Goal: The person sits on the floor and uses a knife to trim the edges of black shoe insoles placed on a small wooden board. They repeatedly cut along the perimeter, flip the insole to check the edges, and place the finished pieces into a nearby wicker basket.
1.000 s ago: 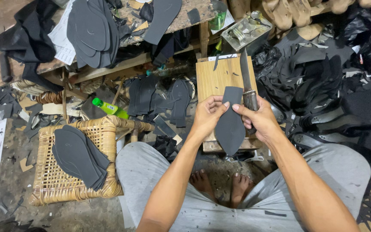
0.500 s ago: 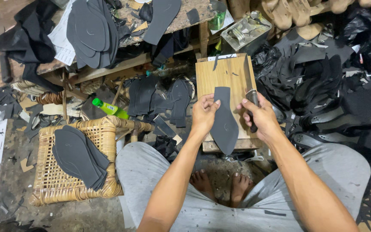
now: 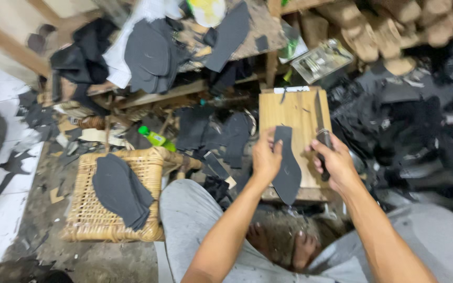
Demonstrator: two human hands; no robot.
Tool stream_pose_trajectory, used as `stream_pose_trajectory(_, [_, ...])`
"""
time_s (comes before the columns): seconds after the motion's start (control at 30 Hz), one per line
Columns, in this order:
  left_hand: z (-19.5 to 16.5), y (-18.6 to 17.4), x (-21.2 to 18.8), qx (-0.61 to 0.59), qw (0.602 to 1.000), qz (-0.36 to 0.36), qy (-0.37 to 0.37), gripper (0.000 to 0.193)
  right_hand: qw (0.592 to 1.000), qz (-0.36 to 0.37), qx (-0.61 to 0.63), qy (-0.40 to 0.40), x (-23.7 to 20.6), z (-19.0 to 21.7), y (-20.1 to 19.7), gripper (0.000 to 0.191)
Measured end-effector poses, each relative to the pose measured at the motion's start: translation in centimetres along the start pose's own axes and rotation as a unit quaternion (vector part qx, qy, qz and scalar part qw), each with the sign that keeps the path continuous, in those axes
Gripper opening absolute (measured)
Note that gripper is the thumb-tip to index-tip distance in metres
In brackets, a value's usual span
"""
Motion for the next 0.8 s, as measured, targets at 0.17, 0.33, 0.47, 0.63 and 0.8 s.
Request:
stream_pose_trajectory(0.17, [-1.1, -0.6, -1.1, 0.103, 0.988, -0.041, 0.108, 0.043, 1.000, -0.005, -0.023, 0.006, 0.5, -0.3, -0.2, 0.026])
stream_pose_trajectory(0.33, [-2.0, -1.2, -2.0, 0.115, 0.986, -0.007, 0.122, 0.043, 0.999, 0.003, -0.038, -0.006, 0.4, -0.3, -0.8, 0.021])
stream_pose_trajectory(0.47, [-2.6, -1.6, -3.1, 0.144, 0.980, 0.004, 0.140, 0.044, 0.999, 0.006, -0.046, 0.002, 0.5, -0.4, -1.2, 0.026])
stream_pose_trajectory(0.63, [-3.2, -2.1, -4.7, 0.185, 0.971, 0.030, 0.146, 0.051, 0.997, 0.016, -0.073, -0.008, 0.9, -0.5, -1.2, 0.022])
stream_pose_trajectory(0.8, [-4.1, -3.2, -6.4, 0.201, 0.966, 0.056, 0.153, 0.057, 0.994, 0.020, -0.101, -0.025, 0.4, 0.3, -0.5, 0.018])
Point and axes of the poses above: each hand's wrist, its own x-axis towards the middle knuckle, its own y-axis out of the palm, z = x × y, the point moved 2 cm from there along x, towards the middle knuckle, and after that the axes turned 13 degrees about -y, right-handed, at the moved point
